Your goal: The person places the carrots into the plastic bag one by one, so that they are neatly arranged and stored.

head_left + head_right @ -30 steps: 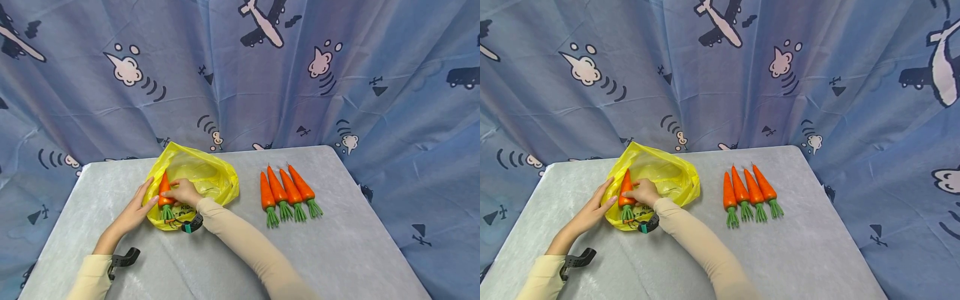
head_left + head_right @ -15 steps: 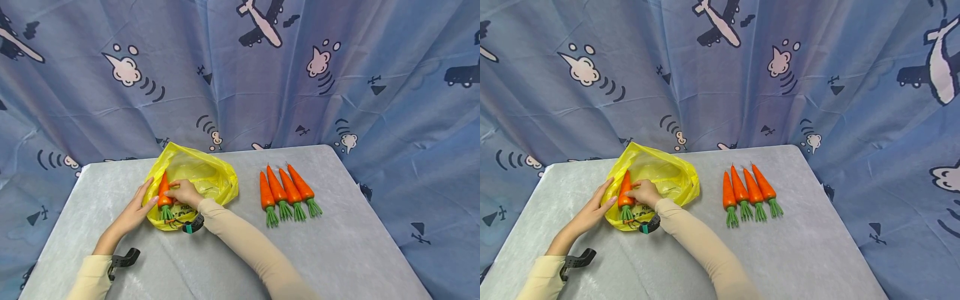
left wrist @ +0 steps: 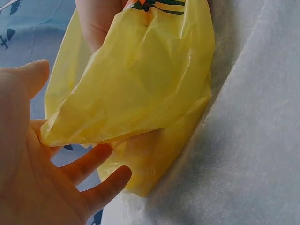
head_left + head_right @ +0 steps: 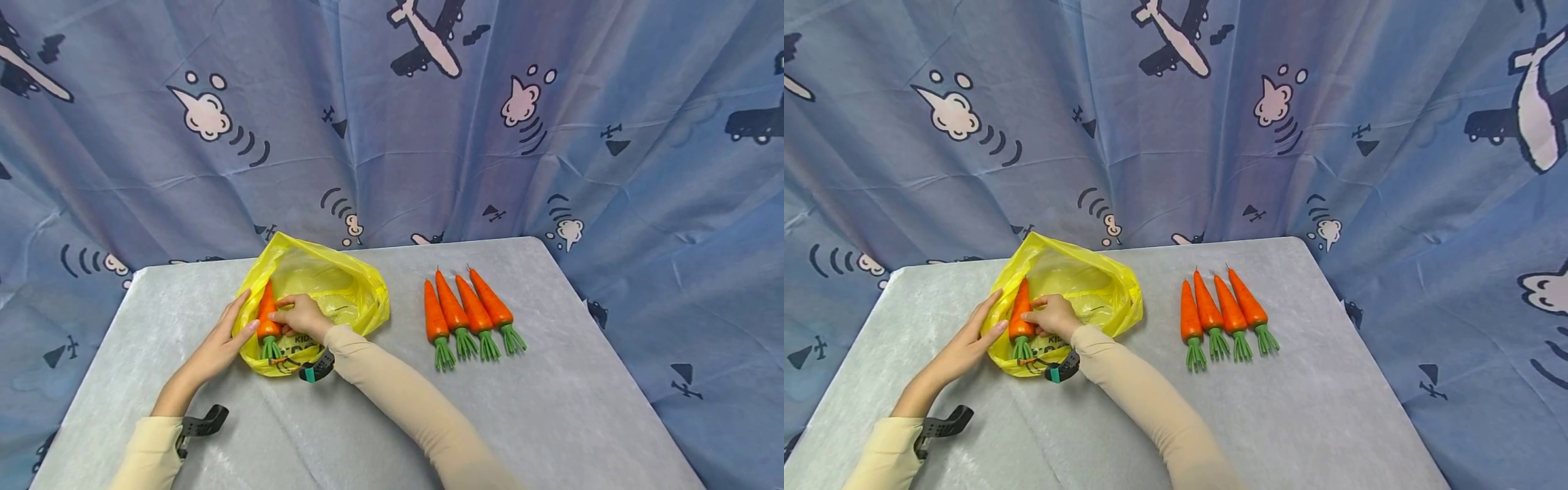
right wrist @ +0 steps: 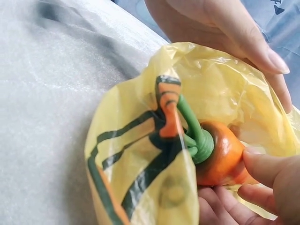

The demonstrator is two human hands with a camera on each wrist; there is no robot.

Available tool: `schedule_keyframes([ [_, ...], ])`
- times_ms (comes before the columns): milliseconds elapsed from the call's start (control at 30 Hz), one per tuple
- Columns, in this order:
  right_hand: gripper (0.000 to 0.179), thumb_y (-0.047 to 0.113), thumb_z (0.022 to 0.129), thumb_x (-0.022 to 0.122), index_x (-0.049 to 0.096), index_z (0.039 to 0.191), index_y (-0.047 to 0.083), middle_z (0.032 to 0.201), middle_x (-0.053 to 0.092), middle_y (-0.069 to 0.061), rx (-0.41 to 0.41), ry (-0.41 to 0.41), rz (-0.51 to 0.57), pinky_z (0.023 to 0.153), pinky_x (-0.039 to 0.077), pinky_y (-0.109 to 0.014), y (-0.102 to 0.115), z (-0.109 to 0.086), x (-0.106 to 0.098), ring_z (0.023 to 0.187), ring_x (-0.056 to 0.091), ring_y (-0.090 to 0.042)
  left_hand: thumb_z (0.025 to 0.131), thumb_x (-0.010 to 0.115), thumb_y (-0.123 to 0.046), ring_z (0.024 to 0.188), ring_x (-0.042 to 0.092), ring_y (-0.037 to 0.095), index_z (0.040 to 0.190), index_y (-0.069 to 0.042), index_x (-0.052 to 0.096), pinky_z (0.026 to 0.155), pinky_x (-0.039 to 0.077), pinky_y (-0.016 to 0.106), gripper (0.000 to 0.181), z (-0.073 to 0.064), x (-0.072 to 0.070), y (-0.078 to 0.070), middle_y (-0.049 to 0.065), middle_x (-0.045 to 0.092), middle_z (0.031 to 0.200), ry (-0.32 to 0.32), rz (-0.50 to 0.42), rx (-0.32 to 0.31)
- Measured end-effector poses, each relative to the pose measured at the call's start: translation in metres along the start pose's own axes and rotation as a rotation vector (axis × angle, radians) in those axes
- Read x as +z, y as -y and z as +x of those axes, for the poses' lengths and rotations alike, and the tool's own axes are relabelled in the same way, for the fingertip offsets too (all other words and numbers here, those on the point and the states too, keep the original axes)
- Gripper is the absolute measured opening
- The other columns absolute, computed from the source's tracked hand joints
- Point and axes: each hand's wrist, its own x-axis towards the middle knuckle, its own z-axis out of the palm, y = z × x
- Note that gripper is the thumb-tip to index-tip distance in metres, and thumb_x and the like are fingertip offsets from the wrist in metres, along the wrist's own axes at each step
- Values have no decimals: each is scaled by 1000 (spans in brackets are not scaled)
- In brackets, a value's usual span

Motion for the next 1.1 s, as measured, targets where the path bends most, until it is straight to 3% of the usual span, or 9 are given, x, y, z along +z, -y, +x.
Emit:
schedule_keyframes([
  [400,43,22,90,73,63,129,6,86,75,-13,-29,-2,-10,69,62,-34,5,-4,-6,71,72,-25,105,46,-35,146,20,53,161,-21,3,111,22,74,72,-1,-1,0,26,13,163,-4,1,3],
  [600,46,24,91,73,62,132,8,98,73,-16,-65,22,-11,79,61,-40,14,-17,-20,76,70,-26,105,47,-33,146,19,53,161,-21,3,111,21,75,72,-2,-2,-1,26,13,163,0,-3,1],
  [767,48,24,92,71,59,135,8,106,71,-18,-132,78,-54,85,60,-44,25,-33,-37,91,71,-35,105,48,-31,146,20,53,161,-18,5,111,21,74,72,-3,-2,-1,27,14,162,-14,-6,18],
  [867,49,24,92,71,58,136,8,101,70,-18,-178,115,-79,84,60,-42,27,-44,-50,94,70,-37,105,48,-31,146,20,53,161,-18,5,112,21,74,72,-4,-2,0,27,14,162,-15,-7,20],
  [1100,50,20,92,71,57,138,7,95,70,-11,-324,185,-108,77,61,-35,21,-71,-84,79,68,-20,104,49,-31,147,18,53,161,-20,4,112,19,74,74,-5,-3,1,26,12,163,-10,-15,15],
])
